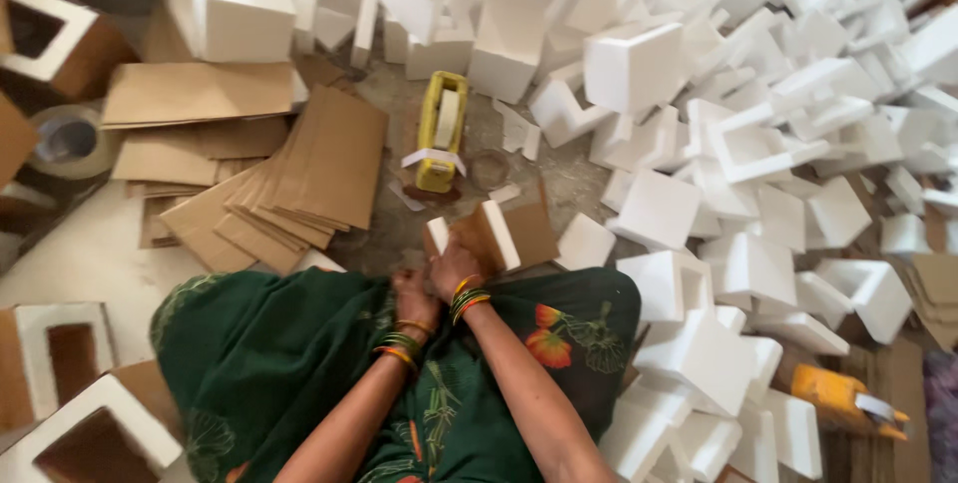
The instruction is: The person sits on the floor surrounded by white foam pieces and cardboard sheets. They assemble small boxes by placing foam inserts into cardboard frames and securing them with a tape dispenser. The person repeatedly picks up materials, assembles the units, and places the finished boxes aside.
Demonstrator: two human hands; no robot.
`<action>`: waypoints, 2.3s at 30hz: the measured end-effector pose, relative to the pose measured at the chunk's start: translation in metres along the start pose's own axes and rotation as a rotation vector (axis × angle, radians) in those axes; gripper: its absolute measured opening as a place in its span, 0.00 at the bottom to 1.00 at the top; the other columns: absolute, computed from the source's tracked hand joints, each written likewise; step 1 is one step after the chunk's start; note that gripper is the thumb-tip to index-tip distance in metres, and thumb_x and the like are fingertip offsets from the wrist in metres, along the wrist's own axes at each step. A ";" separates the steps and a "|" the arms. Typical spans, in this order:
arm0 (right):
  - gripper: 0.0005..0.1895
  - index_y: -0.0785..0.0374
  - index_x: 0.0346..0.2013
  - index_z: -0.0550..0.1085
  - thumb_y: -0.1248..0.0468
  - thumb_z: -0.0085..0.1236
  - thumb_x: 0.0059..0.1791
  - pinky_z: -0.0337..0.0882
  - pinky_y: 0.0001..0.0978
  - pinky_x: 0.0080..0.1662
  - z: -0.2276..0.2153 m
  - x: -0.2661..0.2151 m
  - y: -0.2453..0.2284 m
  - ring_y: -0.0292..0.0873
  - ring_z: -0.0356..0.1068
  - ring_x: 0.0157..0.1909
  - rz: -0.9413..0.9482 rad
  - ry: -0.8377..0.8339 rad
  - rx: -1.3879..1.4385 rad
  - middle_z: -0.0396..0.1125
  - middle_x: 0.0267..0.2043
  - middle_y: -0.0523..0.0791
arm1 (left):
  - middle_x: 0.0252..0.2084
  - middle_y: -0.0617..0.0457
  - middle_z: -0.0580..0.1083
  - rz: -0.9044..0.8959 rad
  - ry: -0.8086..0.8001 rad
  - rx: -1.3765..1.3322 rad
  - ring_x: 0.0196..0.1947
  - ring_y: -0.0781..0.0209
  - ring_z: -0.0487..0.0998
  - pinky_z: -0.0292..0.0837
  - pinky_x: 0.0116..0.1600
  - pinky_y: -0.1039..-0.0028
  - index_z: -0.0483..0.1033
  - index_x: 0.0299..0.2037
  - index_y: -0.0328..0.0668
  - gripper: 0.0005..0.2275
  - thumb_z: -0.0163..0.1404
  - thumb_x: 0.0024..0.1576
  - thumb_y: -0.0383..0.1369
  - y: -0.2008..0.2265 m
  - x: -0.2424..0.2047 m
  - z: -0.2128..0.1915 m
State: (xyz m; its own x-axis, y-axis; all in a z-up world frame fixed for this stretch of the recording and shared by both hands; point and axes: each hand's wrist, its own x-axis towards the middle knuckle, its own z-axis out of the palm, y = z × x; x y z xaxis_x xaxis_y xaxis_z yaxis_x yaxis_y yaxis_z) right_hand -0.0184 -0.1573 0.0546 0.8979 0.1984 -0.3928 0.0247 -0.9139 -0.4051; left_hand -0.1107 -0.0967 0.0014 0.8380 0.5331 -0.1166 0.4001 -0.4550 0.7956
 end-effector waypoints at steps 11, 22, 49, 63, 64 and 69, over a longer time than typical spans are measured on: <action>0.24 0.70 0.49 0.74 0.58 0.65 0.43 0.74 0.47 0.47 -0.037 -0.003 0.097 0.56 0.74 0.45 -0.673 -0.330 0.177 0.73 0.42 0.57 | 0.67 0.48 0.65 0.984 -0.574 0.839 0.70 0.48 0.59 0.43 0.73 0.55 0.63 0.63 0.46 0.40 0.59 0.33 0.37 0.083 0.051 -0.098; 0.21 0.67 0.48 0.75 0.55 0.59 0.48 0.70 0.55 0.44 -0.074 0.132 0.126 0.64 0.70 0.50 0.092 0.160 -0.248 0.68 0.48 0.58 | 0.50 0.47 0.76 1.138 -0.200 1.085 0.58 0.49 0.71 0.54 0.69 0.55 0.78 0.47 0.41 0.12 0.45 0.57 0.34 0.060 0.036 -0.059; 0.26 0.57 0.55 0.75 0.65 0.66 0.42 0.64 0.48 0.56 -0.036 0.056 0.012 0.54 0.68 0.56 -0.688 0.312 0.079 0.71 0.56 0.47 | 0.45 0.39 0.74 0.171 0.022 -0.234 0.46 0.44 0.75 0.70 0.53 0.61 0.69 0.51 0.35 0.18 0.48 0.62 0.44 0.016 0.127 -0.073; 0.39 0.64 0.63 0.65 0.70 0.70 0.38 0.67 0.42 0.63 -0.027 0.067 0.006 0.56 0.66 0.63 -0.678 0.227 0.506 0.64 0.61 0.54 | 0.37 0.54 0.77 0.105 -0.112 -0.664 0.38 0.68 0.75 0.73 0.45 0.76 0.74 0.47 0.35 0.06 0.47 0.67 0.30 -0.025 0.172 -0.019; 0.41 0.64 0.64 0.63 0.71 0.70 0.38 0.65 0.42 0.64 -0.023 0.069 0.014 0.57 0.64 0.65 -0.640 0.192 0.616 0.63 0.62 0.55 | 0.37 0.54 0.78 0.107 -0.099 -0.650 0.38 0.68 0.76 0.73 0.45 0.76 0.74 0.47 0.36 0.06 0.47 0.66 0.30 -0.022 0.169 -0.022; 0.44 0.66 0.69 0.57 0.73 0.60 0.39 0.56 0.45 0.72 -0.027 0.082 0.057 0.62 0.58 0.71 -0.537 0.129 1.026 0.59 0.68 0.59 | 0.37 0.52 0.78 0.129 -0.089 -0.559 0.38 0.66 0.76 0.72 0.46 0.74 0.74 0.47 0.36 0.06 0.46 0.66 0.29 -0.003 0.161 -0.040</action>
State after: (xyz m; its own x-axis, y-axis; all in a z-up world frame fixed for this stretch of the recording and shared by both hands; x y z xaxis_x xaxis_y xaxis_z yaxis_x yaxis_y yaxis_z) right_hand 0.0681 -0.2032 0.0217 0.9194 0.3816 0.0950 0.1011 0.0040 -0.9949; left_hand 0.0082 0.0194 0.0040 0.9047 0.4251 -0.0284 0.0564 -0.0535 0.9970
